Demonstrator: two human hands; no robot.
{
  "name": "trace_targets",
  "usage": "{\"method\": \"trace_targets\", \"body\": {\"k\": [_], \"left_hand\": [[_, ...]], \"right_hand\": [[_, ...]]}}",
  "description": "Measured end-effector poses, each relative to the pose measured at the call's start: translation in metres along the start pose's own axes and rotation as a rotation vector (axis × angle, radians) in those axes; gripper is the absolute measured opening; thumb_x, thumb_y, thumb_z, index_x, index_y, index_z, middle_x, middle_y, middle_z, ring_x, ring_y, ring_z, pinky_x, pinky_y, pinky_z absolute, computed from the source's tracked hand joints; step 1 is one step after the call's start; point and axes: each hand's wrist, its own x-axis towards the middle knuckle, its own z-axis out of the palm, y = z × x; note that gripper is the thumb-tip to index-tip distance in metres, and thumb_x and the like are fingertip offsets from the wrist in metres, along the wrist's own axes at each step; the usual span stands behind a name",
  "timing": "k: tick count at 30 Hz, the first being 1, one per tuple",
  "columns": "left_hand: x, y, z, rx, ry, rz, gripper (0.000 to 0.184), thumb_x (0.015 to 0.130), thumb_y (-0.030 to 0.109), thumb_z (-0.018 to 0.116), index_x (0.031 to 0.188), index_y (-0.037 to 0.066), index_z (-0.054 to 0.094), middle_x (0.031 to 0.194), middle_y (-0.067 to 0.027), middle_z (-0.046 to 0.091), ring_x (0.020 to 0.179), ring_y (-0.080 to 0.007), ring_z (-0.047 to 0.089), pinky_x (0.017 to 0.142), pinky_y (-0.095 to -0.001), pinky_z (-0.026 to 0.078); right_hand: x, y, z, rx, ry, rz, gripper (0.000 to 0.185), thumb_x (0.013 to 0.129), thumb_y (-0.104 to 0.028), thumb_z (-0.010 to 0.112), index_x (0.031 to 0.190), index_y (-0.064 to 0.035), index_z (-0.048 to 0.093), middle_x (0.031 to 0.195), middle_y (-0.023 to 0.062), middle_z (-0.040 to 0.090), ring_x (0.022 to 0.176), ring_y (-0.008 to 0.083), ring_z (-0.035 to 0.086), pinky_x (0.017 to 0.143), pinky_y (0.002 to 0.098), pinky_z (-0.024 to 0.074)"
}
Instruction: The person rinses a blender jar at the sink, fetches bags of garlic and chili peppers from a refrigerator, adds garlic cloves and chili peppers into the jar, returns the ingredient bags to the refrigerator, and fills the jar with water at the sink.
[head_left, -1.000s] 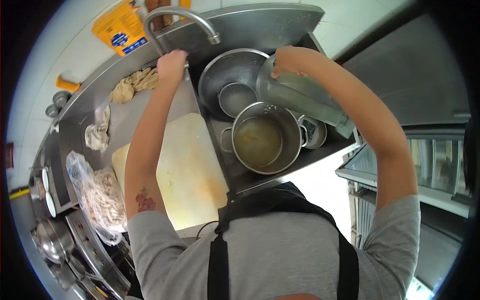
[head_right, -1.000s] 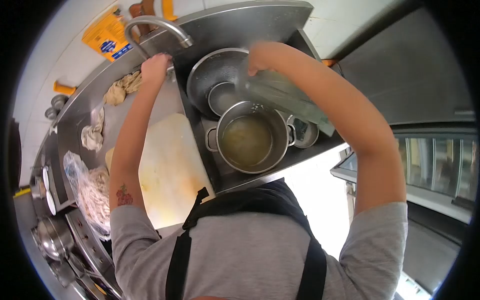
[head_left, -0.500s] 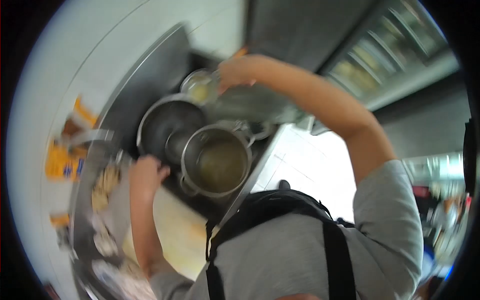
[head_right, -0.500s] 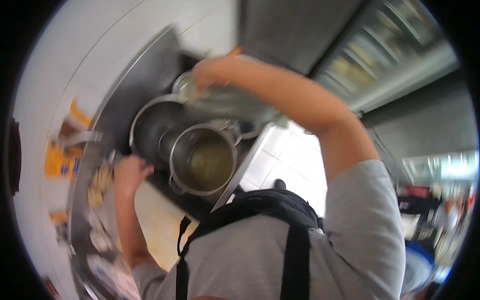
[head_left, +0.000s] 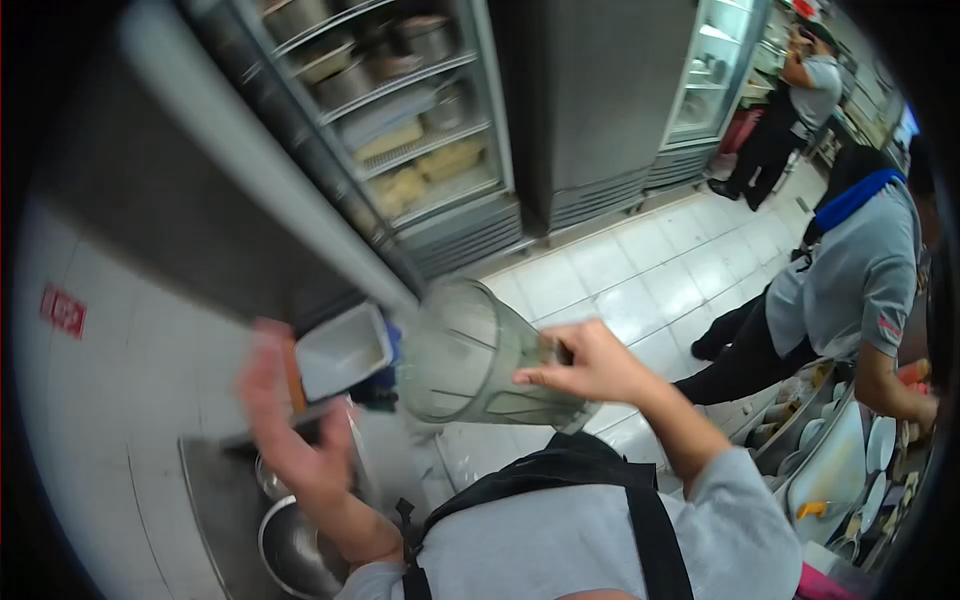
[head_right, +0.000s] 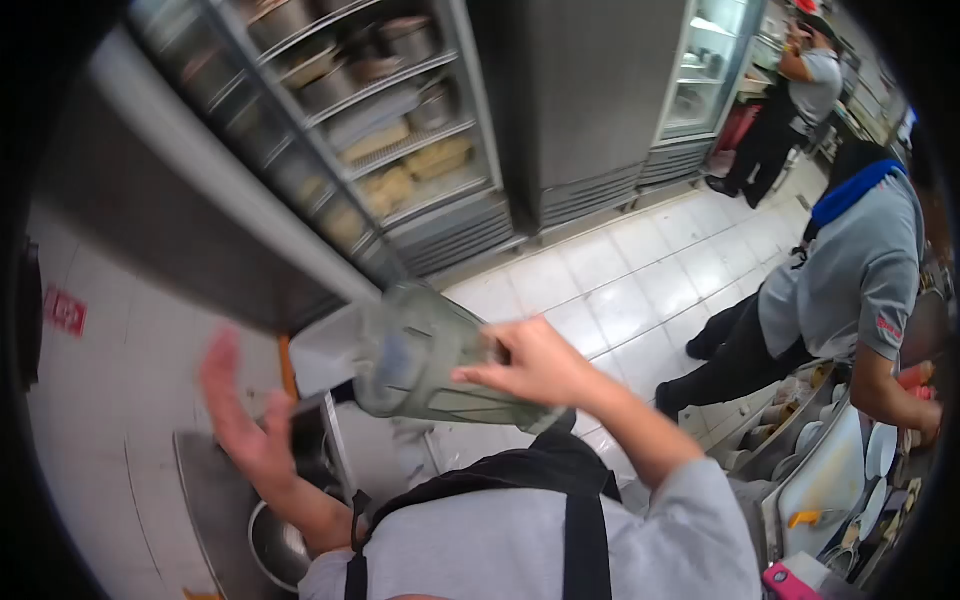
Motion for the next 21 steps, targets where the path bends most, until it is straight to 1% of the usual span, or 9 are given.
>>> {"method": "trace_targets", "body": {"k": [1,2,4,5,8,10,15,17,21], "left_hand": [[0.033,-0.015,0.037,0.099,0.199,0.01,0.061,0.082,0.019,0.065,0.133,-0.003,0.038,0.136,-0.0176,0.041,0.121,-0.0278,0.046,0.103,-0.0422,0.034],[0.059,-0.031,0.072,0.19,0.391,0.013,0.067,0.087,0.025,0.062,0.139,-0.002,0.03,0.141,-0.0183,0.035,0.127,-0.0271,0.04,0.105,-0.04,0.031],[0.086,-0.098,0.128,-0.093,0.534,-0.19,0.073,0.09,0.031,0.057,0.14,-0.007,0.02,0.135,-0.0192,0.043,0.121,-0.0292,0.046,0.11,-0.0405,0.023],[0.088,-0.141,0.149,0.041,0.565,-0.228,0.074,0.092,0.033,0.054,0.14,-0.01,0.018,0.137,-0.0202,0.04,0.121,-0.0277,0.046,0.109,-0.039,0.025],[0.101,-0.115,0.184,-0.155,0.679,-0.424,0.079,0.093,0.035,0.053,0.137,-0.017,0.014,0.139,-0.0245,0.032,0.12,-0.0256,0.046,0.105,-0.0369,0.031],[0.112,-0.104,0.209,0.04,0.688,-0.255,0.078,0.093,0.034,0.052,0.139,-0.015,0.011,0.137,-0.0274,0.033,0.119,-0.0264,0.046,0.102,-0.0363,0.035],[0.145,-0.073,0.292,0.101,0.814,-0.211,0.069,0.093,0.023,0.051,0.141,-0.011,0.015,0.144,-0.0251,0.024,0.126,-0.0258,0.039,0.106,-0.0374,0.03],[0.176,-0.047,0.342,0.054,0.855,-0.154,0.071,0.093,0.022,0.052,0.142,-0.011,0.011,0.146,-0.0249,0.02,0.129,-0.0258,0.035,0.108,-0.0365,0.026],[0.239,-0.027,0.434,-0.035,0.853,-0.042,0.076,0.093,0.021,0.052,0.144,-0.008,0.004,0.15,-0.022,0.013,0.136,-0.0249,0.025,0.111,-0.0343,0.019]], "right_hand": [[-0.015,0.025,-0.021,0.007,0.078,0.121,0.045,0.074,-0.037,0.076,0.061,-0.0002,0.053,0.045,0.0092,0.045,0.041,0.0154,0.041,0.043,0.0303,0.0362],[-0.028,0.051,-0.037,0.021,0.155,0.211,0.044,0.072,-0.034,0.079,0.059,-0.0027,0.051,0.045,0.004,0.046,0.042,0.0069,0.038,0.041,0.0265,0.0313],[-0.054,0.105,-0.062,-0.071,0.318,0.283,0.045,0.072,-0.035,0.08,0.058,-0.0017,0.051,0.045,0.006,0.048,0.042,0.0084,0.04,0.041,0.027,0.0335],[-0.064,0.128,-0.076,-0.115,0.398,0.325,0.046,0.071,-0.035,0.08,0.058,-0.0013,0.051,0.046,0.0069,0.048,0.041,0.0091,0.041,0.042,0.0272,0.0346],[-0.084,0.181,-0.129,-0.103,0.6,0.517,0.05,0.072,-0.039,0.077,0.06,0.0018,0.052,0.051,0.0117,0.054,0.044,0.0184,0.051,0.046,0.0328,0.0414],[-0.082,0.216,-0.167,-0.143,0.667,0.635,0.051,0.072,-0.041,0.077,0.06,0.002,0.053,0.052,0.012,0.055,0.045,0.0189,0.052,0.047,0.0328,0.0422],[-0.062,0.352,-0.247,-0.084,0.834,0.866,0.056,0.083,-0.05,0.062,0.061,0.0014,0.053,0.051,0.0071,0.05,0.049,0.0139,0.05,0.049,0.0294,0.0414],[-0.05,0.395,-0.273,0.22,1.017,0.851,0.053,0.09,-0.046,0.055,0.059,-0.0037,0.047,0.049,-0.0013,0.042,0.044,0.0088,0.04,0.042,0.0258,0.0334],[-0.03,0.448,-0.339,0.391,1.174,0.832,0.048,0.09,-0.047,0.055,0.067,-0.0051,0.048,0.053,0.0006,0.046,0.046,0.0097,0.042,0.045,0.0259,0.0371]]}}
